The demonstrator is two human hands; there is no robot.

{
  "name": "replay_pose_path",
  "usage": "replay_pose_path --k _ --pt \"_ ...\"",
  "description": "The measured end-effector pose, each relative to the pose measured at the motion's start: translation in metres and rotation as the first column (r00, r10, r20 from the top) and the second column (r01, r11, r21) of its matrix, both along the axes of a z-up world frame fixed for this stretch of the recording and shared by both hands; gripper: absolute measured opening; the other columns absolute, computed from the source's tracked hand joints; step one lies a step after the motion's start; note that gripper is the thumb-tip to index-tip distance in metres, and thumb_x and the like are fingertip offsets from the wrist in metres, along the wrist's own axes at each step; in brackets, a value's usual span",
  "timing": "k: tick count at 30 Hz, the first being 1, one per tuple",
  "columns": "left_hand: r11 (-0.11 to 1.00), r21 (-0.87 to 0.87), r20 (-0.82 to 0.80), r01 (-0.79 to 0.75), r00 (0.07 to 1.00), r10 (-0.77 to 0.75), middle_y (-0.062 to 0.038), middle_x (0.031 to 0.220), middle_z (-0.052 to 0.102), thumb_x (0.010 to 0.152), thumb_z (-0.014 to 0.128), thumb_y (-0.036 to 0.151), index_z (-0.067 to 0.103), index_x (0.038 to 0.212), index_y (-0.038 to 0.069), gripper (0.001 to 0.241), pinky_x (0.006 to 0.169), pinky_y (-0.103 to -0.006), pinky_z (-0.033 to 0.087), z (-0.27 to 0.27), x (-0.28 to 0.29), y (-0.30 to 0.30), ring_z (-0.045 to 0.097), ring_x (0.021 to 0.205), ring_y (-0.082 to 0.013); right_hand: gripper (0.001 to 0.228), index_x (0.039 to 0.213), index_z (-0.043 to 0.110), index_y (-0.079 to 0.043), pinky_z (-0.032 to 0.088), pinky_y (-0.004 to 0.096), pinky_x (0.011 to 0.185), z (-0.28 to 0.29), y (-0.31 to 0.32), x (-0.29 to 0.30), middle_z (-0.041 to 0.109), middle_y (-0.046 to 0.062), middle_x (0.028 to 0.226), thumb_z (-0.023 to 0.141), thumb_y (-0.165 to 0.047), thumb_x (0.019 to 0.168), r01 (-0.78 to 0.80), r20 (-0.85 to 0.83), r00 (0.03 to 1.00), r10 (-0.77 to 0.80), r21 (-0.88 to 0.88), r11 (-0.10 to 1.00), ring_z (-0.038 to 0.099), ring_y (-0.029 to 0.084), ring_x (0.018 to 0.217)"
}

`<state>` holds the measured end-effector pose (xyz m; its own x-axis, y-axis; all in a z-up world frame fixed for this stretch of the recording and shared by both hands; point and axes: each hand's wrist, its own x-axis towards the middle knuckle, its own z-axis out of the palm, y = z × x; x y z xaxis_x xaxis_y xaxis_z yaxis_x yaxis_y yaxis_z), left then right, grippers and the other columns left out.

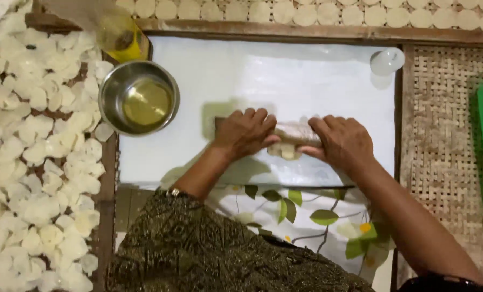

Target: Roll out pieces of dough using a rolling pin on a flat surface.

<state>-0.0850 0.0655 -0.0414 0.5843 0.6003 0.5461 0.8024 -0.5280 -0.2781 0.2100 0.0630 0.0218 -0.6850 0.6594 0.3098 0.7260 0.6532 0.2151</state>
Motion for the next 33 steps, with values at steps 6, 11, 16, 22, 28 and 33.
replay_pose_path --k 6,11,16,22,28,33 --pt "0.993 0.078 0.057 -0.094 0.994 0.09 -0.002 0.082 0.045 0.1 0.041 0.046 0.058 0.09 0.017 0.034 0.05 -0.0365 0.043 0.007 0.01 -0.006 0.053 0.063 -0.0212 0.052 0.109 0.062 -0.025 0.055 0.036 0.075 -0.002 0.009 -0.008 0.059 -0.001 0.086 0.028 -0.064 0.106 0.014 -0.169 0.986 -0.008 0.035 0.999 0.069 0.02 0.079" --pt "0.99 0.078 0.093 -0.12 0.989 0.113 -0.004 0.08 0.044 0.095 0.045 0.038 0.055 0.086 0.016 0.026 0.047 -0.0372 0.038 0.018 0.012 -0.001 0.051 0.062 -0.0229 0.054 0.103 0.064 -0.028 0.053 0.035 0.076 -0.014 0.019 -0.008 0.058 -0.004 0.084 0.017 -0.055 0.11 0.094 -0.183 0.979 -0.087 0.03 0.995 0.068 0.017 0.078" --pt "0.988 0.061 0.096 -0.141 0.986 0.135 -0.002 0.08 0.043 0.096 0.042 0.041 0.053 0.085 0.017 0.028 0.047 -0.037 0.038 0.024 0.011 0.008 0.05 0.063 -0.022 0.055 0.1 0.065 -0.028 0.051 0.035 0.076 -0.01 0.029 -0.011 0.057 -0.006 0.081 0.016 -0.051 0.113 0.125 -0.17 0.979 -0.111 0.071 0.99 0.067 0.017 0.078" --pt "0.979 0.019 0.152 -0.205 0.968 0.2 -0.003 0.08 0.044 0.099 0.04 0.037 0.05 0.082 0.016 0.03 0.048 -0.034 0.048 0.031 0.011 0.017 0.055 0.07 -0.0226 0.043 0.09 0.062 -0.025 0.05 0.04 0.071 -0.008 0.048 -0.014 0.055 0.0 0.079 0.031 -0.039 0.116 0.076 -0.198 0.979 -0.056 0.094 0.993 0.067 0.026 0.078" --pt "0.986 -0.046 0.15 -0.16 0.975 0.165 -0.001 0.08 0.045 0.098 0.044 0.034 0.053 0.081 0.017 0.026 0.047 -0.0313 0.051 0.027 0.006 0.035 0.057 0.072 -0.0209 0.049 0.086 0.061 -0.023 0.05 0.041 0.069 -0.005 0.061 -0.017 0.054 0.0 0.075 0.029 -0.038 0.119 0.094 -0.22 0.972 -0.08 0.057 0.994 0.066 0.028 0.074" --pt "0.909 -0.4 0.221 -0.114 0.951 0.216 -0.008 0.093 0.053 0.101 0.052 0.019 0.065 0.096 0.007 0.018 0.057 -0.0308 0.053 0.045 0.006 0.051 0.049 0.084 -0.0216 0.055 0.087 0.068 -0.015 0.04 0.035 0.068 0.013 0.07 -0.028 0.058 0.001 0.073 0.03 -0.032 0.124 0.176 -0.118 0.976 -0.182 -0.056 0.983 0.049 0.02 0.064"
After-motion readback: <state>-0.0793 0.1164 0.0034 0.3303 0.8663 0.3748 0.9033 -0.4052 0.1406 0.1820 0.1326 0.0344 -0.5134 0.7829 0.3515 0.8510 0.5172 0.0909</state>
